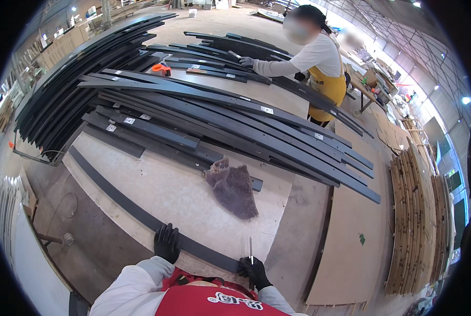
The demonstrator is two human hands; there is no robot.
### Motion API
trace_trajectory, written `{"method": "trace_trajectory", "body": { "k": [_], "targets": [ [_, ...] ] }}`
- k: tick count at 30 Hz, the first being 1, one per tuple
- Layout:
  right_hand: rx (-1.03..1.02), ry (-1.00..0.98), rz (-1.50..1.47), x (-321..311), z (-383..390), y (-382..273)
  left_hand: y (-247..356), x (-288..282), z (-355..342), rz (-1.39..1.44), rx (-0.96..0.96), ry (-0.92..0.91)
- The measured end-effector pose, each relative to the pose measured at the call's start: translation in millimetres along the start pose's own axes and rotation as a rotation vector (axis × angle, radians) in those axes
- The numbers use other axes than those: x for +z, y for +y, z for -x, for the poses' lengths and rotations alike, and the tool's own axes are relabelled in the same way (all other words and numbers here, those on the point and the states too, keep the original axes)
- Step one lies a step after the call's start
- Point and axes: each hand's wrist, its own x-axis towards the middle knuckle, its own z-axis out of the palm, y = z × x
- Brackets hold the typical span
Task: The person scrapes the surface of long dark metal bars with a small metal tool, then wipes each bar with a cloth. The person repeats this process on several bars, placing the cleaned bars aside on a nearby table.
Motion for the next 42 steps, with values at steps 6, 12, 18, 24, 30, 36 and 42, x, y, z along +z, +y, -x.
{"method": "trace_trajectory", "body": {
  "k": [6,12,18,24,30,36,42],
  "targets": [
    [0.007,0.004,-0.01,1.1,2.5,-3.2,0.6,-0.2,-0.3,0.018,-0.021,-0.017],
    [0.002,-0.01,-0.015,0.6,2.5,-3.0,0.3,-0.5,-0.4,0.032,-0.03,-0.03],
    [0.015,-0.054,-0.027,-1.6,-0.1,-0.7,-0.1,0.4,0.8,0.022,-0.026,-0.028],
    [0.01,-0.098,0.04,-7.8,-1.3,0.0,-3.4,5.2,4.0,0.015,-0.024,-0.033],
    [-0.001,-0.093,-0.056,-6.2,-8.3,8.2,-3.3,6.5,3.3,0.021,-0.021,-0.028],
    [0.016,-0.067,-0.054,-4.5,-9.7,6.3,-4.5,7.4,2.0,0.003,0.002,-0.019],
    [-0.012,-0.043,-0.005,-3.3,-6.5,8.0,-6.1,8.1,7.1,0.017,0.002,-0.026]
  ]
}}
